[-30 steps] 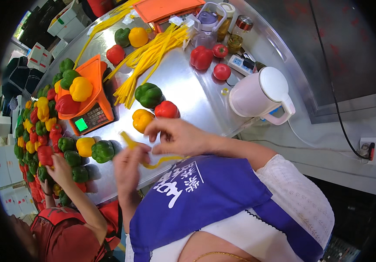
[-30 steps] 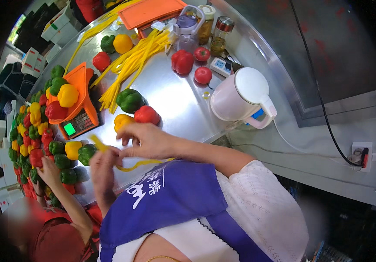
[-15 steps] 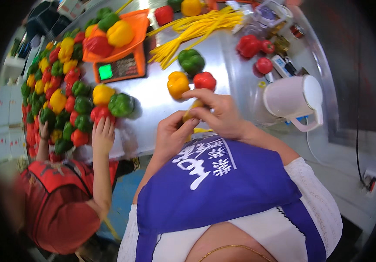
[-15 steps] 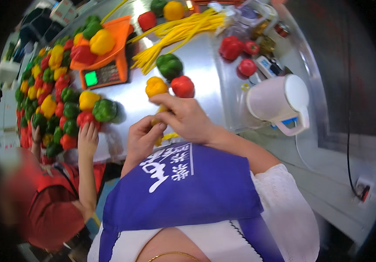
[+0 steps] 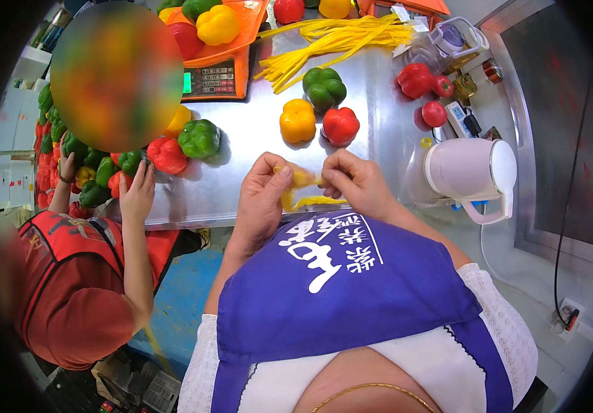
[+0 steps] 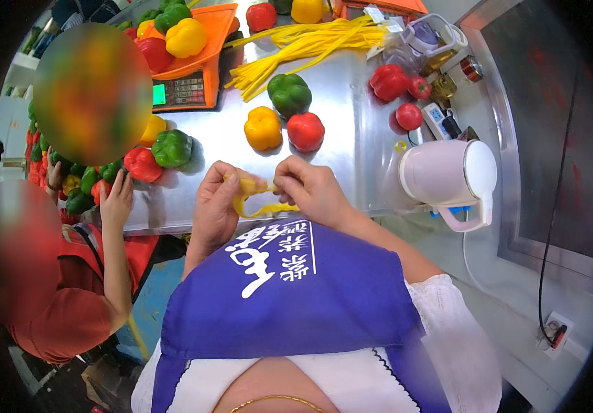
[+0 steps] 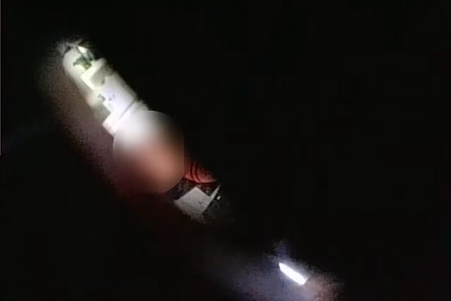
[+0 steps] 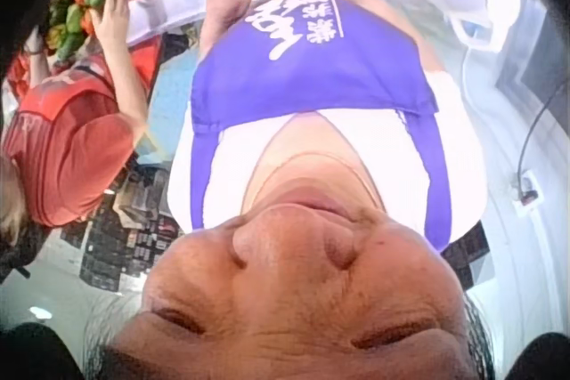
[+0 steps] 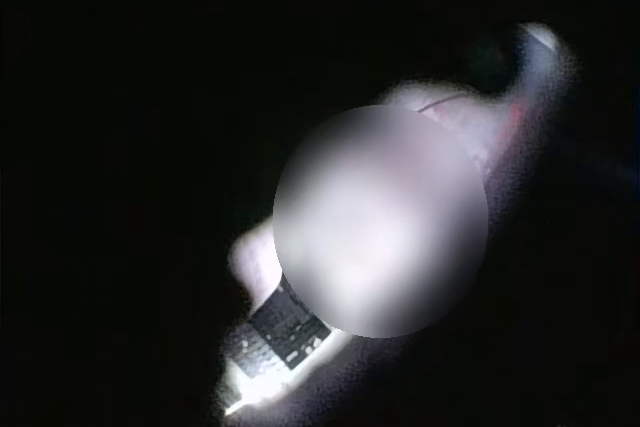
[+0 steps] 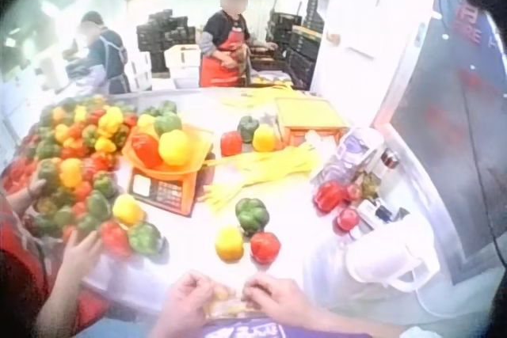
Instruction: The person assembles colorful bell peppers into decorative skeins by threading them onto yellow plastic strings. They pick up peppers, thread them onto the string, and tie the ends to secure the arrangement.
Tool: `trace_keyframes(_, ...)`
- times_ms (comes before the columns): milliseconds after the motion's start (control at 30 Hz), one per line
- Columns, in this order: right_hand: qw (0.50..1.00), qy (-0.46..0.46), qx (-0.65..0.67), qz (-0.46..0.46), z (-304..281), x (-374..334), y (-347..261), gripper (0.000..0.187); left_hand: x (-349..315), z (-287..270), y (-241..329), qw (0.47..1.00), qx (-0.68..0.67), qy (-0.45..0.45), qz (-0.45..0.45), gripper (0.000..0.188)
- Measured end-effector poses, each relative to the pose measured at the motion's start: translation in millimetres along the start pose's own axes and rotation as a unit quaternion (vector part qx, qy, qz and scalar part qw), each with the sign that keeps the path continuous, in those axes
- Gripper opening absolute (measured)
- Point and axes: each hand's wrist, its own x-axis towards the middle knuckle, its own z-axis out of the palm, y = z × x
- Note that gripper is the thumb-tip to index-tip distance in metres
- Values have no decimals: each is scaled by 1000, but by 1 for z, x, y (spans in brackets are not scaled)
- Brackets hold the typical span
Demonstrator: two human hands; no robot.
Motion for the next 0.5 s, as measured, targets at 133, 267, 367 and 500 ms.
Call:
trace_keyframes(133, 979, -6, 189, -70, -7, 14, 2, 7, 3, -4, -9, 997, -57, -54, -26, 13)
trace_keyframes(267, 883, -28, 468, -16, -32, 33, -5, 13, 15, 0, 0, 972, 207, -61, -91, 18)
trace_keyframes(367, 868, -61, 493, -1, -48, 41, -11, 11, 22, -13, 7, 953, 278, -56, -106, 12)
trace_keyframes(500, 987, -27, 154, 28, -24, 40, -24, 12, 35, 4, 11, 996, 60, -27, 65, 16)
